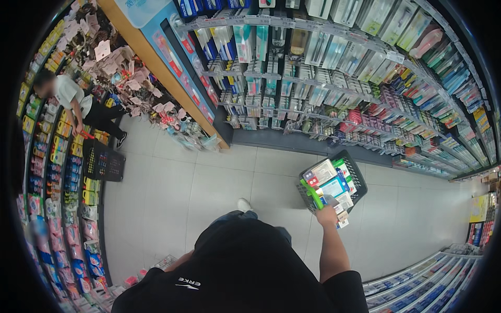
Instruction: Select various toothpaste, sanitary pads, and toothbrushes from shelves and place them into a shopping basket.
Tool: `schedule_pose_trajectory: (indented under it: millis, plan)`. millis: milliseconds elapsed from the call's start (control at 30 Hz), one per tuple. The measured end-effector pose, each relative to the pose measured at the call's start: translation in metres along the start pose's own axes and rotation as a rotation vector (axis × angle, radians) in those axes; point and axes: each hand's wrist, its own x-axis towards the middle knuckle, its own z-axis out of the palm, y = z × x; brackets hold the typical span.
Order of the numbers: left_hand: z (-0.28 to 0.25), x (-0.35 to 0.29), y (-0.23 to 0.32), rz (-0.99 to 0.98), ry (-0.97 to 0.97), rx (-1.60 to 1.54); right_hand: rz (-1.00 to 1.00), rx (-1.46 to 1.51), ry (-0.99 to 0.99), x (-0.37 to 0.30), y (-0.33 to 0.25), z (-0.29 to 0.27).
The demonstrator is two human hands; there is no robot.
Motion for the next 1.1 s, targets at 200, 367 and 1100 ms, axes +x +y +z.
schedule_pose_trajectory:
  millis: [200,367,1100]
  plan:
    - [-0.133,0.046,0.076,0.029,0.305,-0.078,0.119,0.040,0.038,0.029,-0.020,-0.012]
    - [-0.206,0.046,0.116,0.003,0.365,-0.057,0.267,0.087,0.132,0.050,-0.020,-0.020]
    - [-0.314,0.224,0.158,0.514,0.195,-0.052,0.689,0.384,0.110,0.167,0.037,-0.020]
